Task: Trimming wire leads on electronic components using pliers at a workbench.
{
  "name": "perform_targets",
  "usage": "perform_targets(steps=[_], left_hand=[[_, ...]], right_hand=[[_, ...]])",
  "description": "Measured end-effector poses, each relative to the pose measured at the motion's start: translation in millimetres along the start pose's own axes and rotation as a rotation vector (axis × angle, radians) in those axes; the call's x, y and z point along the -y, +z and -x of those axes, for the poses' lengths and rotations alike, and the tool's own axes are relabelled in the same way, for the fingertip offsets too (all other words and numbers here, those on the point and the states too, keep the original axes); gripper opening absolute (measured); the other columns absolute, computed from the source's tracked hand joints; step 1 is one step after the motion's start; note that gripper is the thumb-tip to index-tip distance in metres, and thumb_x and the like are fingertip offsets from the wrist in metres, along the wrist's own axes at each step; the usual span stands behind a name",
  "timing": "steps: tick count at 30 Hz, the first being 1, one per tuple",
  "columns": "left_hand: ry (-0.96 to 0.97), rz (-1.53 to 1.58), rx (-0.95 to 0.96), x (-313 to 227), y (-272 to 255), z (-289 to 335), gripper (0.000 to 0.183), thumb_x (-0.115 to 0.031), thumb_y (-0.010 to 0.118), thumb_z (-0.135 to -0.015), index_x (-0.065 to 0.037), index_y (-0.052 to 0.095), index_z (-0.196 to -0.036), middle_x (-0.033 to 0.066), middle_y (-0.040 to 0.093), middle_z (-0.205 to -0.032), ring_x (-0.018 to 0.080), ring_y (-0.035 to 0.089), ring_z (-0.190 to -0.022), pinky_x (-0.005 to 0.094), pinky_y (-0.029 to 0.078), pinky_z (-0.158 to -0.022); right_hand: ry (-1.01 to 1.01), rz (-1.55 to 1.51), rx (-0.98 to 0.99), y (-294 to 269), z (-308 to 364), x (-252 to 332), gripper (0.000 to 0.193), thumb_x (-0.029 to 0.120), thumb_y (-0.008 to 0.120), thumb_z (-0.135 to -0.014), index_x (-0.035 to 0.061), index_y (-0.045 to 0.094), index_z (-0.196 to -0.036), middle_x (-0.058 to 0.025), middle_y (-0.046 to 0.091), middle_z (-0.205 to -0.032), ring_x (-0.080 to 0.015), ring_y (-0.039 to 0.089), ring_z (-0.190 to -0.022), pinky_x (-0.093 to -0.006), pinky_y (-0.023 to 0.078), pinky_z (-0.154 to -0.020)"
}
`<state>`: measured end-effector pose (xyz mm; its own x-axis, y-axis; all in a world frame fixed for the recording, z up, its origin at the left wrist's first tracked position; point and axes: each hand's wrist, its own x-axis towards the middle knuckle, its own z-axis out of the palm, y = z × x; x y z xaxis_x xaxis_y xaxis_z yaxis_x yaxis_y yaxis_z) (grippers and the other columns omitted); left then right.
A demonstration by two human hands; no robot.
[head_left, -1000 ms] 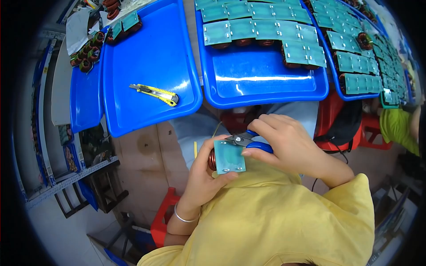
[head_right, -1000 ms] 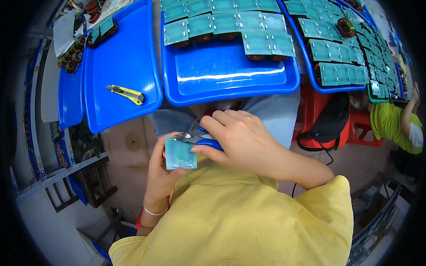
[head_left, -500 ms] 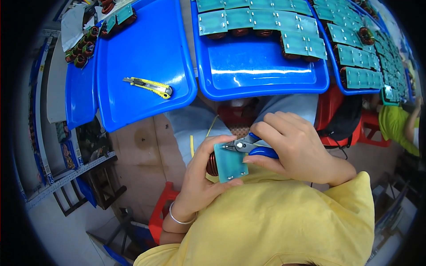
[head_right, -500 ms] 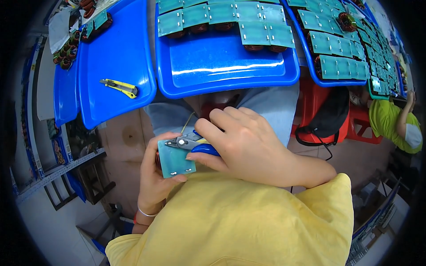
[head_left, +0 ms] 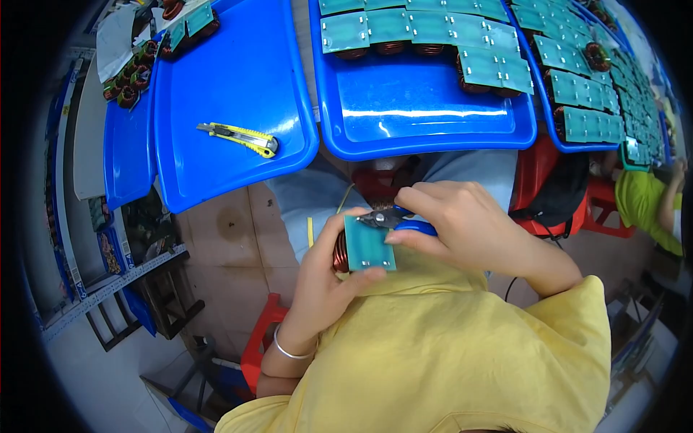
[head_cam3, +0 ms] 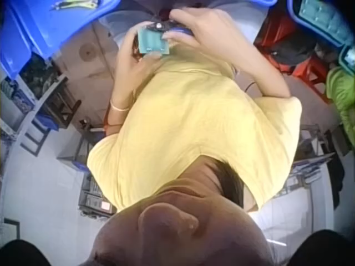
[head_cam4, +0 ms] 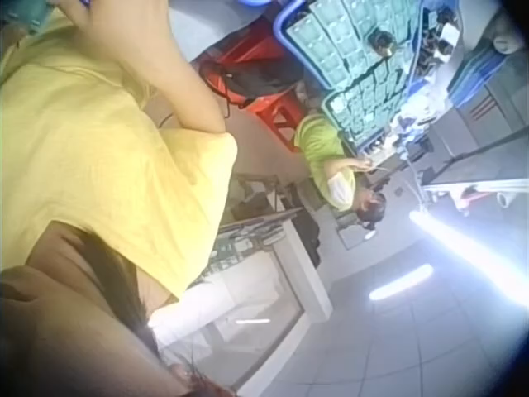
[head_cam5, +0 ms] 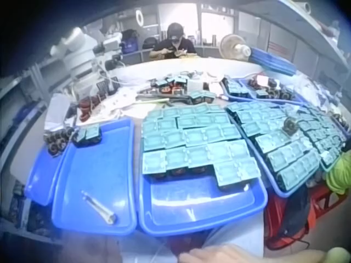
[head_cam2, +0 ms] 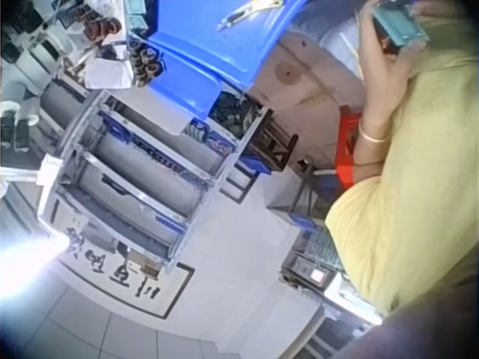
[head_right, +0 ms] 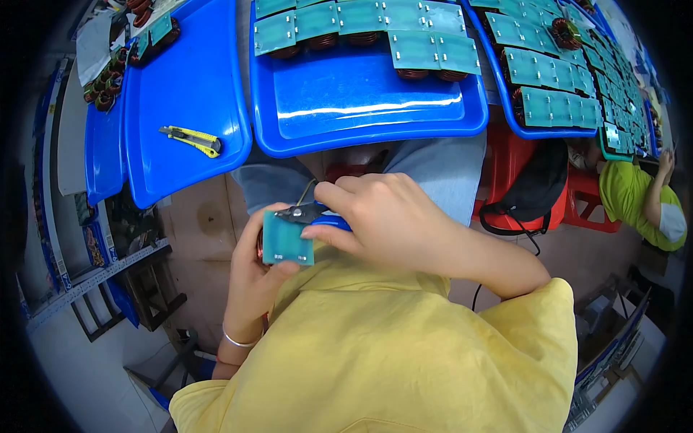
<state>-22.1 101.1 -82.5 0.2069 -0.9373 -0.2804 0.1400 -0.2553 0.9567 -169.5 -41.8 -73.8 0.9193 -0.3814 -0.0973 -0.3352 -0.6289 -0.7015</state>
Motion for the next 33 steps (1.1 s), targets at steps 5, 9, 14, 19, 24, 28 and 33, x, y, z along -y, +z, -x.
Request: perform_targets(steps=[5, 9, 14, 19, 24, 28, 33], left_hand=[[-0.303, 0.123, -0.008, 51.8, -9.4, -17.9, 0.021, -0.016, 0.056, -0.089, 0.000, 0.050, -0.101, 0.0029, 0.057, -0.067, 0.0048, 0.049, -0.049, 0.0172, 0.036, -0.043], [-0.439, 0.055, 0.041, 88.1, -15.1, -25.3, 0.035, -0.031, 0.047, -0.094, 0.003, 0.056, -0.088, 0.0042, 0.056, -0.067, 0.0077, 0.051, -0.052, 0.0199, 0.038, -0.045], [-0.350, 0.186, -0.016, 80.4, -14.5, -13.7, 0.033, -0.028, 0.045, -0.094, 0.004, 0.054, -0.098, 0.0058, 0.057, -0.072, 0.0082, 0.050, -0.055, 0.0200, 0.039, -0.048], [-0.313, 0.500, 0.165, 50.4, -23.5, -9.4, 0.034, -0.019, 0.052, -0.091, 0.002, 0.046, -0.116, 0.0092, 0.060, -0.089, 0.0111, 0.054, -0.064, 0.0208, 0.044, -0.055], [-0.178, 0.179, 0.298, 28.4, -23.6, -11.9, 0.043, -0.017, 0.059, -0.085, 0.003, 0.044, -0.119, 0.0079, 0.059, -0.086, 0.0135, 0.058, -0.069, 0.0223, 0.046, -0.058], [-0.085, 0.377, 0.330, 0.3, -33.9, -19.5, 0.065, -0.014, 0.072, -0.072, 0.003, 0.040, -0.126, 0.0118, 0.056, -0.103, 0.0164, 0.060, -0.079, 0.0233, 0.047, -0.061], [0.162, -0.102, -0.030, -52.2, -95.7, -62.9, 0.046, -0.011, 0.069, -0.074, 0.000, 0.052, -0.116, 0.0093, 0.056, -0.107, 0.0113, 0.054, -0.080, 0.0215, 0.045, -0.064]], right_hand=[[0.223, -0.078, 0.302, 30.8, -22.6, -37.8, 0.041, 0.041, 0.055, -0.086, 0.0002, 0.059, -0.090, -0.0191, 0.060, -0.073, -0.0349, 0.058, -0.072, -0.0393, 0.044, -0.062], [0.322, -0.291, 0.505, 79.0, -25.8, -76.5, 0.043, 0.041, 0.049, -0.089, 0.0002, 0.062, -0.089, -0.0191, 0.062, -0.076, -0.0338, 0.060, -0.073, -0.0380, 0.045, -0.065], [0.365, -0.288, 0.493, 46.6, -23.6, -54.1, 0.039, 0.040, 0.057, -0.085, 0.0019, 0.060, -0.094, -0.0148, 0.064, -0.080, -0.0312, 0.061, -0.076, -0.0360, 0.046, -0.069], [-0.062, -0.547, 0.073, 14.8, -16.5, -25.3, 0.047, 0.020, 0.077, -0.067, 0.0045, 0.052, -0.104, -0.0127, 0.057, -0.108, -0.0279, 0.058, -0.097, -0.0368, 0.046, -0.081], [-0.286, -0.459, 0.133, -6.2, -25.7, -0.5, 0.049, 0.020, 0.075, -0.066, 0.0037, 0.050, -0.104, -0.0146, 0.054, -0.096, -0.0333, 0.053, -0.096, -0.0376, 0.043, -0.080], [-0.351, -0.222, -0.176, -35.0, -24.3, 8.5, 0.050, 0.013, 0.079, -0.061, 0.0036, 0.050, -0.101, -0.0111, 0.057, -0.103, -0.0314, 0.055, -0.096, -0.0371, 0.043, -0.081], [-0.163, 0.288, -0.473, -65.0, -40.0, -15.4, 0.048, 0.006, 0.074, -0.058, 0.0038, 0.050, -0.099, -0.0115, 0.056, -0.099, -0.0304, 0.053, -0.093, -0.0375, 0.041, -0.080]])
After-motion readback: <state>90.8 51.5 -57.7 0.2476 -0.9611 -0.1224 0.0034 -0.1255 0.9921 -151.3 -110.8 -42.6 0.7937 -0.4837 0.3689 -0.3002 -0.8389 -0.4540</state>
